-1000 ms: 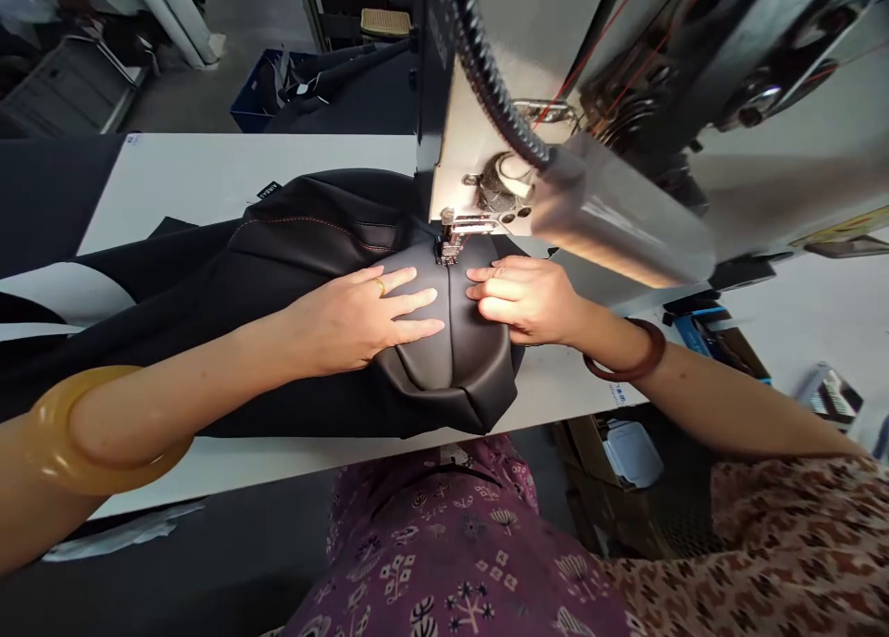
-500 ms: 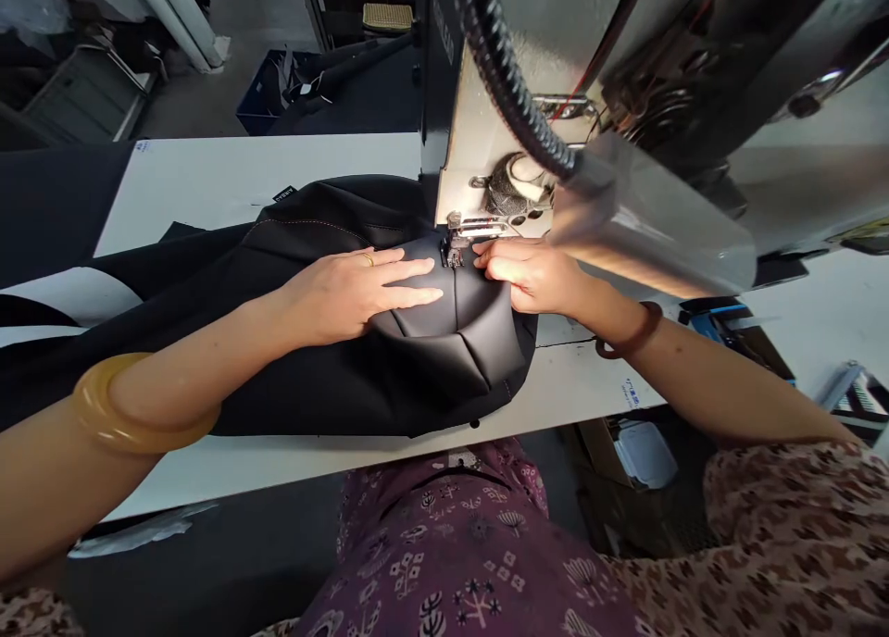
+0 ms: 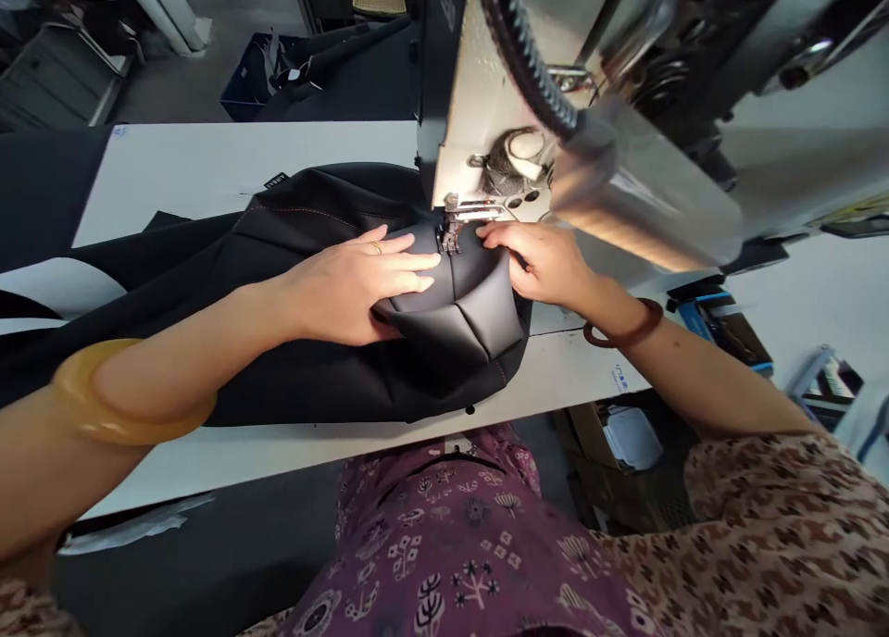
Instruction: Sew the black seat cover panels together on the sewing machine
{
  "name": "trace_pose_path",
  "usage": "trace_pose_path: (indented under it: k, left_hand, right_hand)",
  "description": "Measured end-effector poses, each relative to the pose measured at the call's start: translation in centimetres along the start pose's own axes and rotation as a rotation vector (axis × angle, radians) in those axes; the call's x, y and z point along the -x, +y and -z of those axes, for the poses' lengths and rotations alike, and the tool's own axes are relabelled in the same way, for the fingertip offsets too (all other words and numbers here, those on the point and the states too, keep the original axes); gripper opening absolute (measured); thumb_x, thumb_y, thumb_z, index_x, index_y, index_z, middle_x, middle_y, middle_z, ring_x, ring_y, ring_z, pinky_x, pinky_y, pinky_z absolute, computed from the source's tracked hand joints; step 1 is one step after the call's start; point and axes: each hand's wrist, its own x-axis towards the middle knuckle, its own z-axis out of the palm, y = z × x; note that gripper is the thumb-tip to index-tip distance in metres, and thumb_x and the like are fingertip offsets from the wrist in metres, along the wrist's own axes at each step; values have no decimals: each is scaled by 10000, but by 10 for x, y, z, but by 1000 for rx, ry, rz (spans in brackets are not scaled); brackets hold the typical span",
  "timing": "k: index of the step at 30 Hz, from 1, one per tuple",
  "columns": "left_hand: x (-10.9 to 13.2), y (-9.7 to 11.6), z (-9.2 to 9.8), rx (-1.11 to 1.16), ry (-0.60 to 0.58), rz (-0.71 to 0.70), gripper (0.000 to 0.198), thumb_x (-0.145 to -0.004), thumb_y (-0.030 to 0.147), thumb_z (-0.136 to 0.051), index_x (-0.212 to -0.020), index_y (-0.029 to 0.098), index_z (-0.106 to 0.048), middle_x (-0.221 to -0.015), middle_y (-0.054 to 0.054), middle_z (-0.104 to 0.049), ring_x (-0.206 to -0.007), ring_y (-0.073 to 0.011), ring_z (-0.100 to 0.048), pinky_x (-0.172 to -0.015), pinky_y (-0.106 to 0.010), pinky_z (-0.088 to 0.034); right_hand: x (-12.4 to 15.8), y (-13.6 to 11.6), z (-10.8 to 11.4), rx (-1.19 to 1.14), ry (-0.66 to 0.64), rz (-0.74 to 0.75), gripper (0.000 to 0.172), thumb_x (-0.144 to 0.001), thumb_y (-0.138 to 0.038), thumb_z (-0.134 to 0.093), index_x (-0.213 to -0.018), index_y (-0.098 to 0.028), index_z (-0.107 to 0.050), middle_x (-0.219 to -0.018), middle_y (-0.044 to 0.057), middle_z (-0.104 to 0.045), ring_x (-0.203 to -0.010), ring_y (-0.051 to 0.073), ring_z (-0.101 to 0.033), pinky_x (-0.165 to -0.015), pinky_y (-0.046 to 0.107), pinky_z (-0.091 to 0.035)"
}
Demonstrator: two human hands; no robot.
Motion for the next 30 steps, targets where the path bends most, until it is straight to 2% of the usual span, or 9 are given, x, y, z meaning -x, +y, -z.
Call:
trace_pose_path:
  k: [3,7,10,14,18,20,22,26,30]
  left_hand:
    - [-5,14,6,14,-26,-108,398,-785,218,-521,-1171,192,-611,-1368,-38,-530,-1309,-247,-435,-1099,-388,-363]
    - [-6,24,6,-6,-38,-99,515,-789,204,-492,-1305,189,-499,-1337,-63,-552,-1286,-252,-455,-1039,-387,-418]
    - [-4,28,2,-61,-54,-73,604,-772,179,-500,-1369,234,-426,-1396,-52,-499,-1326,-272,-402,-1038,-461,-403]
    - [-5,35,1,-128,-99,-42,552,-777,163,-503,-1323,242,-487,-1375,-44,-524,-1336,-274,-384,-1022,-467,-404]
    - [-6,37,0,-152,-99,-50,503,-788,171,-508,-1287,231,-521,-1354,-51,-542,-1325,-273,-394,-992,-446,-418]
    - [-5,36,-1,-163,-91,-56,508,-787,181,-511,-1293,228,-517,-1378,-50,-519,-1332,-283,-382,-993,-462,-415]
    - [-5,36,-1,-174,-93,-54,506,-784,189,-510,-1289,220,-524,-1385,-48,-513,-1334,-297,-377,-999,-484,-408]
    - [-4,37,2,-159,-88,-8,452,-771,172,-505,-1209,243,-590,-1315,-13,-579,-1312,-276,-414,-1009,-432,-405]
    - [-7,37,4,-130,-91,10,395,-785,174,-472,-1138,242,-635,-1282,3,-604,-1298,-274,-437,-993,-427,-421]
  right_hand:
    - [29,-21,17,-65,48,-57,273,-834,-279,-436,-1036,-160,-576,-1100,122,-652,-1032,249,-607,-817,392,-489]
    - [56,-49,14,-126,-151,-215,280,-812,-468,-507,-787,-193,-557,-719,23,-655,-632,146,-591,-554,256,-366]
    - [64,-61,0,-78,-227,-234,272,-800,-363,-487,-600,-183,-444,-513,-27,-523,-458,79,-402,-475,233,-208]
    - [77,-64,1,9,-94,-69,329,-801,-190,-421,-488,-173,-319,-401,-45,-328,-419,77,-234,-466,255,-172]
    - [68,-61,20,161,83,15,236,-815,-293,-514,-603,-189,-505,-577,7,-542,-565,128,-474,-543,253,-337]
    - [47,-58,27,161,53,130,296,-800,-441,-531,-851,-159,-609,-909,110,-650,-903,232,-578,-744,335,-436]
    - [23,-56,30,117,-88,295,403,-798,-477,-501,-1000,-148,-616,-1082,136,-635,-1115,285,-524,-902,429,-408]
    - [-5,-53,33,125,-380,387,315,-784,-346,-481,-951,-136,-644,-982,114,-672,-992,256,-590,-898,435,-414]
    - [-5,-54,36,139,-440,381,305,-755,-288,-489,-942,-107,-648,-990,125,-678,-931,252,-610,-841,415,-448]
